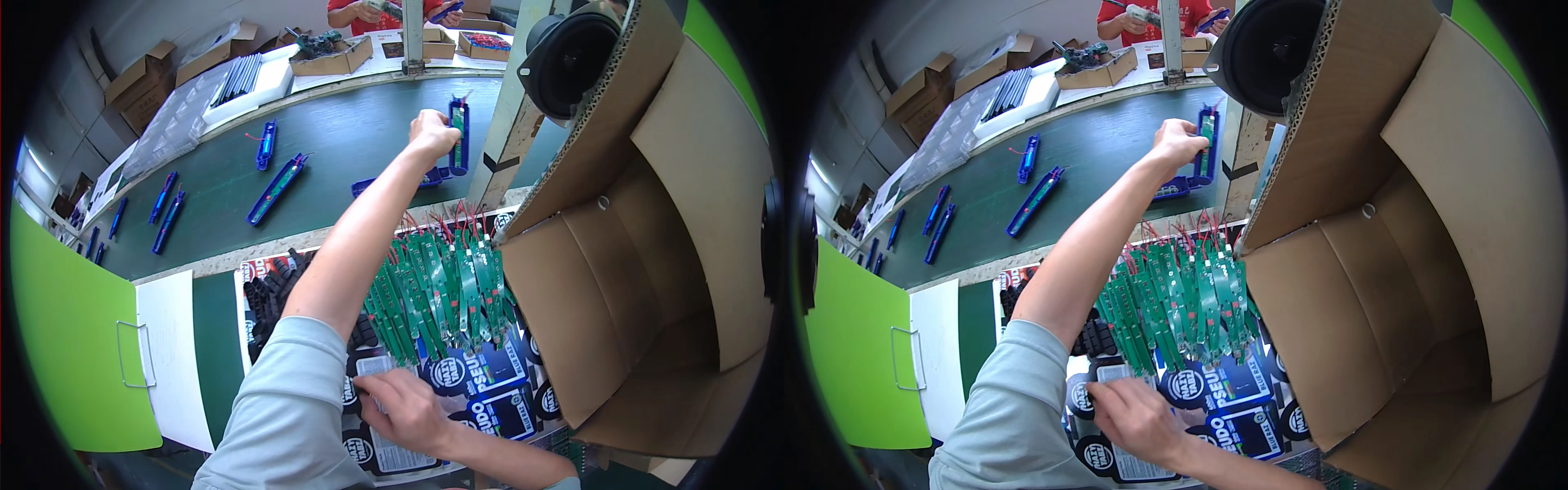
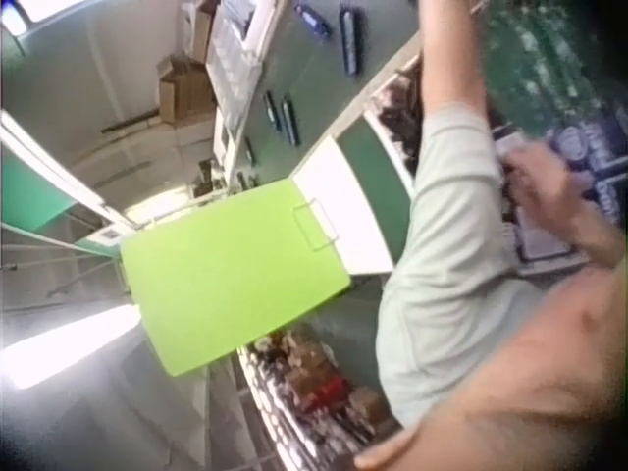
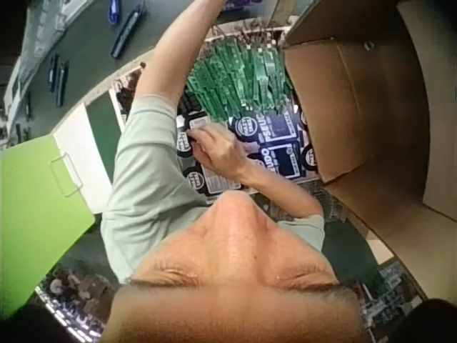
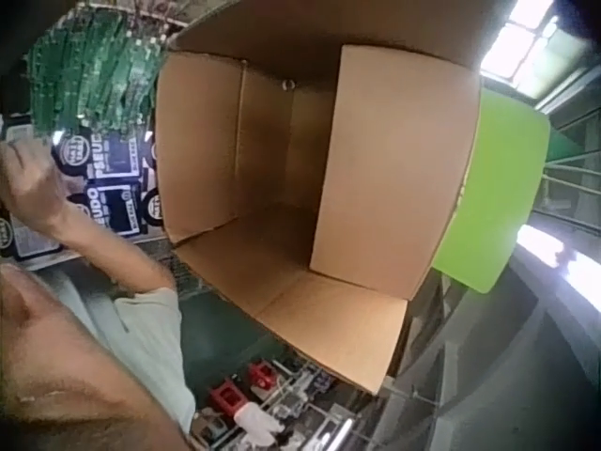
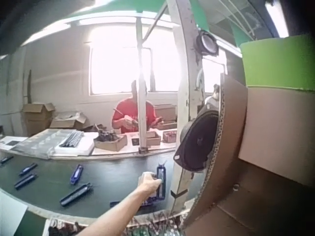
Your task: The person picks up a blue plastic housing, inserts a black rubber piece, and then places a green circuit board into the housing. They press the components together and place the assembled unit onto a conveyor belt before repeating the process.
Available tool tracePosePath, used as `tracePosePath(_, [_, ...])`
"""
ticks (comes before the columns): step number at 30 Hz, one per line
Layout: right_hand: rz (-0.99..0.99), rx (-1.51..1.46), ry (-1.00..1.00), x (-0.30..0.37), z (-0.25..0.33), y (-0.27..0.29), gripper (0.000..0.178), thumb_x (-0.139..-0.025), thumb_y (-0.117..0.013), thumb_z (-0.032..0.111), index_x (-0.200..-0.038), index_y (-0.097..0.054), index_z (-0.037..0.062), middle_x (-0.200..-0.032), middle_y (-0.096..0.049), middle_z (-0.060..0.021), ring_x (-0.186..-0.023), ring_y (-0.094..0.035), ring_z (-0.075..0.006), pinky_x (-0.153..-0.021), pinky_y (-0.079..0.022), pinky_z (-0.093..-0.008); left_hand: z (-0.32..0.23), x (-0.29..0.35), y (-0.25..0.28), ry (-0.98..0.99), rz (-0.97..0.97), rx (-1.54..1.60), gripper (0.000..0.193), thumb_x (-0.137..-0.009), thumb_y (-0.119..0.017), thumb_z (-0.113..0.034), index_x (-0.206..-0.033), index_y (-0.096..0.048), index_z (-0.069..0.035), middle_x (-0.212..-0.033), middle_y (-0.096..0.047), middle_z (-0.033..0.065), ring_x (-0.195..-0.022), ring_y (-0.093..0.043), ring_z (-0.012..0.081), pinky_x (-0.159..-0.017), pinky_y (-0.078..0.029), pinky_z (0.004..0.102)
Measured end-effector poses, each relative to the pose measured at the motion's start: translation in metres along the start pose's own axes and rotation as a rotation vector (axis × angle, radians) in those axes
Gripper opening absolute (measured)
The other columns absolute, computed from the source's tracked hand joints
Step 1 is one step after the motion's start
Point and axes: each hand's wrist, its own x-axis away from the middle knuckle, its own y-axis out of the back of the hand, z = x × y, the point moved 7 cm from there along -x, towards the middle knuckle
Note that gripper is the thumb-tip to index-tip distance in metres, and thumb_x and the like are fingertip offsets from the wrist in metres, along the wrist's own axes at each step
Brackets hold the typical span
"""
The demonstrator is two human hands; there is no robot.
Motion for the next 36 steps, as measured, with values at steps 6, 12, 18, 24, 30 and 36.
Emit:
tracePosePath(6, [0.038,-0.026,0.034,-0.008,0.007,0.004,0.029,-0.071,-0.072,-0.001,-0.1,-0.065,-0.0039,-0.087,-0.063,-0.014,-0.074,-0.063,-0.03,-0.065,-0.052,-0.038,-0.011,-0.015,-0.037,-0.072,-0.02,-0.279,0.039,-0.079,-0.067,-0.006,-0.117,-0.072,-0.006,-0.121,-0.069,0.0232,-0.116,-0.065,0.0377,-0.101,-0.052,0.0417])
tracePosePath(12, [0.102,0.012,0.071,-0.004,0.004,0.0,0.02,-0.068,-0.069,-0.002,-0.086,-0.063,-0.0064,-0.084,-0.061,-0.0165,-0.071,-0.061,-0.0317,-0.062,-0.051,-0.0381,-0.004,-0.024,-0.052,-0.127,0.032,-0.353,0.04,-0.083,-0.074,-0.013,-0.121,-0.069,-0.004,-0.123,-0.068,0.0226,-0.119,-0.064,0.0368,-0.103,-0.051,0.0423])
tracePosePath(18, [0.06,0.028,0.063,0.0,0.003,-0.003,0.038,-0.075,-0.074,0.004,-0.112,-0.066,-0.0023,-0.092,-0.065,-0.0113,-0.077,-0.064,-0.0268,-0.068,-0.052,-0.0374,0.003,-0.021,-0.02,-0.238,0.157,-0.319,0.045,-0.084,-0.077,-0.023,-0.122,-0.069,-0.001,-0.111,-0.074,0.0193,-0.107,-0.069,0.0297,-0.097,-0.052,0.0385])
tracePosePath(24, [-0.016,0.014,0.092,-0.001,0.008,-0.002,0.033,-0.075,-0.073,-0.003,-0.107,-0.067,-0.0009,-0.087,-0.067,-0.0107,-0.072,-0.066,-0.0268,-0.064,-0.054,-0.0361,0.038,0.025,0.075,-0.281,0.309,-0.576,0.042,-0.089,-0.073,-0.037,-0.105,-0.075,0.001,-0.096,-0.075,0.0171,-0.088,-0.072,0.0252,-0.083,-0.056,0.0364])
tracePosePath(30, [-0.085,0.018,0.029,-0.001,0.003,0.005,0.032,-0.077,-0.072,-0.005,-0.108,-0.063,-0.0001,-0.092,-0.067,-0.0139,-0.078,-0.067,-0.0297,-0.069,-0.056,-0.0381,0.058,0.08,0.113,-0.246,0.353,-0.551,0.046,-0.088,-0.073,-0.038,-0.113,-0.073,0.002,-0.098,-0.074,0.018,-0.092,-0.07,0.0249,-0.085,-0.055,0.037])
tracePosePath(36, [-0.143,0.008,-0.028,0.0,-0.004,0.006,0.029,-0.078,-0.07,-0.008,-0.104,-0.062,0.0003,-0.095,-0.064,-0.0147,-0.08,-0.067,-0.0275,-0.068,-0.056,-0.0358,0.067,0.115,0.136,-0.26,0.231,-0.554,0.032,-0.092,-0.067,-0.022,-0.113,-0.071,0.002,-0.103,-0.072,0.0241,-0.1,-0.07,0.0381,-0.09,-0.054,0.0443])
